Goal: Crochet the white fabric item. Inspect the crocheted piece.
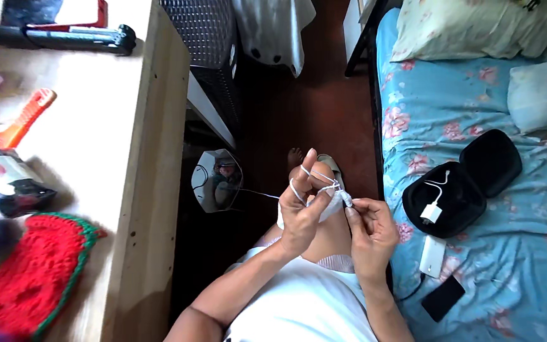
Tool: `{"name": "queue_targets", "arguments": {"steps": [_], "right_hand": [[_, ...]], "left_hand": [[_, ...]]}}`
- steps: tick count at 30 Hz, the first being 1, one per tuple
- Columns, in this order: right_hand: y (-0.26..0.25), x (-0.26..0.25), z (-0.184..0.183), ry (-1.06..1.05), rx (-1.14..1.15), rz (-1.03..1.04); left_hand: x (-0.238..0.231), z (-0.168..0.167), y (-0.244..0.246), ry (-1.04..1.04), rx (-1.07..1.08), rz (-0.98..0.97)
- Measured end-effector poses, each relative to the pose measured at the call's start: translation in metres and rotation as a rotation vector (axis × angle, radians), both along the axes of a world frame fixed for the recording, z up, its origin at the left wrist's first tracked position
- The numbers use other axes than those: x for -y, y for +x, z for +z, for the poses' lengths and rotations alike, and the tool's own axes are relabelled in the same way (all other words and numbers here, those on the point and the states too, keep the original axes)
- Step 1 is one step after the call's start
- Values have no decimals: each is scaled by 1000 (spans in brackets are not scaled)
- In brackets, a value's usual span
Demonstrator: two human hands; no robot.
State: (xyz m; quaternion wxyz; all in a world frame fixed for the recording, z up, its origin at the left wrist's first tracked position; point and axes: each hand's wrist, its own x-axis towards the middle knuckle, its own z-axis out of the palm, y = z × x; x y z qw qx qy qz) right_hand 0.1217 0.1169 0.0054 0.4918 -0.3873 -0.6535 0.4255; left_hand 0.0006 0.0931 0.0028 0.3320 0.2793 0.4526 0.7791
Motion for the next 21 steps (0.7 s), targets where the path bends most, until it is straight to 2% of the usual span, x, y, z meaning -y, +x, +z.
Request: {"name": "queue_targets", "arguments": {"steps": [4,9,15,18,21], "right_hand": [[3,1,-10,274,231,-103],[6,-2,-9,470,380,-134],[10,0,-8,443,362,-80],[11,2,-7,341,292,-62],[12,3,-7,410,350,-95]], "left_hand": [[0,1,-5,-12,38,-33],[-1,10,-18,-75,14,-142],[1,14,-31,-137,85,-263],[3,12,-29,-104,67,-253],[2,10,-25,-84,71,-219]]}}
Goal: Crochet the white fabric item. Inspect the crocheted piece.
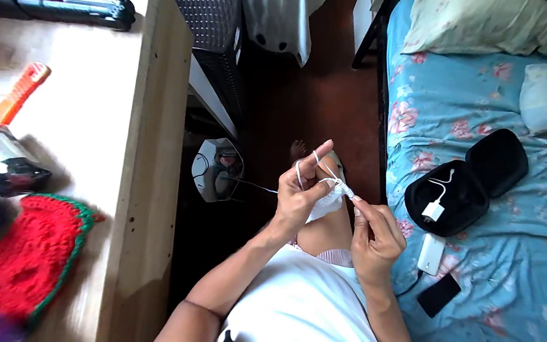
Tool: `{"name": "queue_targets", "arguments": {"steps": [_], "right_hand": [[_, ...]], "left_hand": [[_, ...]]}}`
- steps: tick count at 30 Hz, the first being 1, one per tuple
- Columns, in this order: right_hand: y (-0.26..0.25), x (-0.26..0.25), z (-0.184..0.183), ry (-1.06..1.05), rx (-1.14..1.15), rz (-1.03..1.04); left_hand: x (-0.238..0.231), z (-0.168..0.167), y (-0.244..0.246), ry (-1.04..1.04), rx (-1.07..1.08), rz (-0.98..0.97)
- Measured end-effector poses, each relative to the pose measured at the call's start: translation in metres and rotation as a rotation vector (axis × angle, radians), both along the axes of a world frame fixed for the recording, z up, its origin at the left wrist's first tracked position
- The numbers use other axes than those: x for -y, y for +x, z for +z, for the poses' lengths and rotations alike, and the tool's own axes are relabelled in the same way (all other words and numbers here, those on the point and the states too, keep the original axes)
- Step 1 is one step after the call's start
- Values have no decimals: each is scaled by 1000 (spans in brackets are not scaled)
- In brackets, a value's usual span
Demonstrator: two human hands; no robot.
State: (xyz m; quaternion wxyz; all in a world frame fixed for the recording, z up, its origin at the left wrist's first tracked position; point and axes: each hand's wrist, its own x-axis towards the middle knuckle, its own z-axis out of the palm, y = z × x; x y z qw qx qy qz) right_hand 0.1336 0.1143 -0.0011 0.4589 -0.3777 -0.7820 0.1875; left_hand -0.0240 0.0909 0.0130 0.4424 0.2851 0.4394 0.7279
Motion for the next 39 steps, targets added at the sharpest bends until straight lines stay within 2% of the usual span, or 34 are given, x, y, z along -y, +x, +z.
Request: {"name": "queue_targets", "arguments": {"steps": [4,9,11,14,16,19,26,32,39], "right_hand": [[5,-3,1,105,80,3],[8,-2,1,94,62,34],[7,-1,1,19,5,51],[7,-1,3,-199,-161,109],[7,-2,5,-314,-259,148],[7,-5,6,-373,-305,159],[4,0,10,-111,-84,20],[4,1,6,63,33,-21],[10,-1,2,20,-8,47]], "left_hand": [[1,3,-5,-76,44,-61],[1,6,-11,-141,143,-153],[2,6,-10,-114,104,-151],[3,7,-9,-36,-87,-125],[2,7,-6,-3,-109,-117],[0,7,-1,2,-90,-86],[0,7,7,30,-148,4],[1,8,2,-75,25,-48],[1,8,-6,-135,103,-150]]}}
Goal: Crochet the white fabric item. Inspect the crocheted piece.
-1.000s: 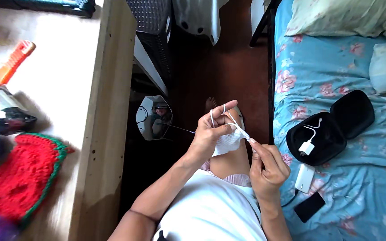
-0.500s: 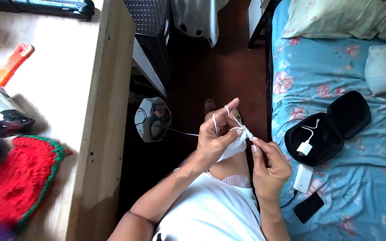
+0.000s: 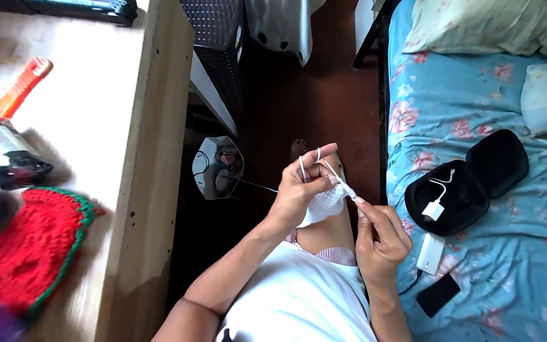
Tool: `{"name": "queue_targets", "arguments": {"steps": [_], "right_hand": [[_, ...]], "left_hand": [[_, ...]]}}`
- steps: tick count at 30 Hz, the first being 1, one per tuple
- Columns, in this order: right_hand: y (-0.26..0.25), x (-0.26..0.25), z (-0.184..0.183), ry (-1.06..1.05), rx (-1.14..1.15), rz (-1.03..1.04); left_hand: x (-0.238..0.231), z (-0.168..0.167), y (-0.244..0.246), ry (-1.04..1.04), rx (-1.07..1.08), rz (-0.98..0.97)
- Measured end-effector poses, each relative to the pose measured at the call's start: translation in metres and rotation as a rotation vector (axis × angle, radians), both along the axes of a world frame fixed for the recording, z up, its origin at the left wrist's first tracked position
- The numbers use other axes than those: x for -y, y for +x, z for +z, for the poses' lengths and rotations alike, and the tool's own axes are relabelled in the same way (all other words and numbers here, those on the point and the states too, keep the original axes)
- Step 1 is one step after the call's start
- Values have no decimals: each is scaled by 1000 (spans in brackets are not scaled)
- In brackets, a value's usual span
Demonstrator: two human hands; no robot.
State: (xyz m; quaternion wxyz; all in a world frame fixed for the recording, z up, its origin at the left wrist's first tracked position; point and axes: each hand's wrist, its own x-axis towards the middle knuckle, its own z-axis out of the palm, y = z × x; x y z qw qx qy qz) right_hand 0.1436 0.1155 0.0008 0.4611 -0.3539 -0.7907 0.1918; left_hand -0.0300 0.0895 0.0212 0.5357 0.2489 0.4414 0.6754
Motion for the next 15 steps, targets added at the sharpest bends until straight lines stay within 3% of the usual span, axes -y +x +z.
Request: {"name": "queue_targets", "arguments": {"steps": [8,15], "right_hand": [[6,-3,0,64,34,66],[8,-2,0,134,94,47]], "left_hand": [[2,8,-18,-55,140,-216],[3,7,-24,-59,154,-274]]}}
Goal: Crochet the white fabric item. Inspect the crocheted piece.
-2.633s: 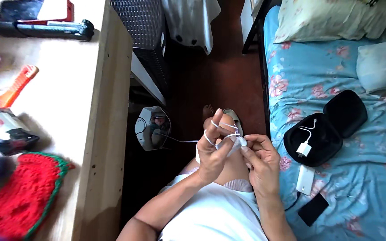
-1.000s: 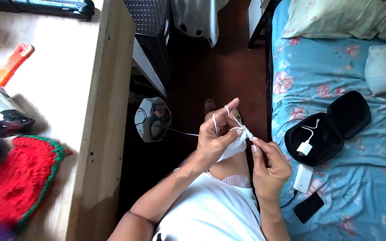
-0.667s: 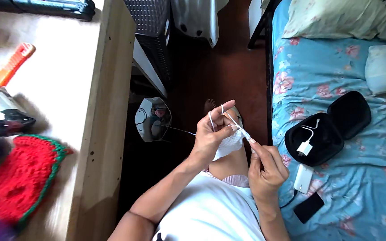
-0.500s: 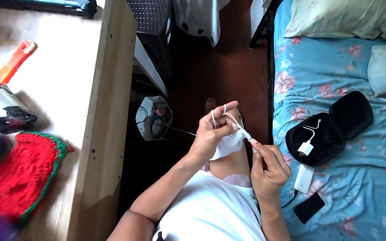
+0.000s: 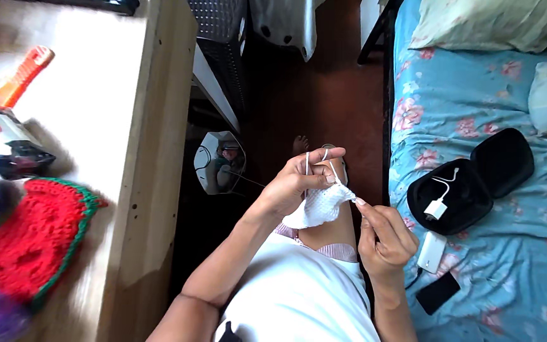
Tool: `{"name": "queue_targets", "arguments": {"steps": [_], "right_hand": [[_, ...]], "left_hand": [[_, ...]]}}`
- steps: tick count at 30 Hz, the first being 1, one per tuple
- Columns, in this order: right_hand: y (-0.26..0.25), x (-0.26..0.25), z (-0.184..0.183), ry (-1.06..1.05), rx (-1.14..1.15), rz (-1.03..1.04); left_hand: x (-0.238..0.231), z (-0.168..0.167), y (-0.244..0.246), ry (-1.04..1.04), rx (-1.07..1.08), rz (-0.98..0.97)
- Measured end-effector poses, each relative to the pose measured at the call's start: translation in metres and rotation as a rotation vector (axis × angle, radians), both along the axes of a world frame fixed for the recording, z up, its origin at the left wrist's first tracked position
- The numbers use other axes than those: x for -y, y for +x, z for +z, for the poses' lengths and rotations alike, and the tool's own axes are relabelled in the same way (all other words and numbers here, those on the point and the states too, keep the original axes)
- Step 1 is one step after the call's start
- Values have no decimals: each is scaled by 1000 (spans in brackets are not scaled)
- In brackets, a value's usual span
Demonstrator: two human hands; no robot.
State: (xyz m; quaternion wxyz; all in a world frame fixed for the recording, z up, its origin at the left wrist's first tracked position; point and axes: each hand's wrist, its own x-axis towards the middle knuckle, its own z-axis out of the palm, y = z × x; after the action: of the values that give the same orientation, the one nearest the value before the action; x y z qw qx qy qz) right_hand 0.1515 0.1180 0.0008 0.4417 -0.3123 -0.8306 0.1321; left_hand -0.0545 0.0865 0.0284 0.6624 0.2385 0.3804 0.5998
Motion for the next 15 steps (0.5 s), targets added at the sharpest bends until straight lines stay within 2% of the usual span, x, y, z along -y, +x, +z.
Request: {"name": "queue_targets", "arguments": {"steps": [5,15], "right_hand": [[5,-3,-2,-27,-18,30],[5,-7,-3,-115,-109,92]], "left_hand": [[2,2,0,0,-145,47],[2,3,5,26,-118,56]]}}
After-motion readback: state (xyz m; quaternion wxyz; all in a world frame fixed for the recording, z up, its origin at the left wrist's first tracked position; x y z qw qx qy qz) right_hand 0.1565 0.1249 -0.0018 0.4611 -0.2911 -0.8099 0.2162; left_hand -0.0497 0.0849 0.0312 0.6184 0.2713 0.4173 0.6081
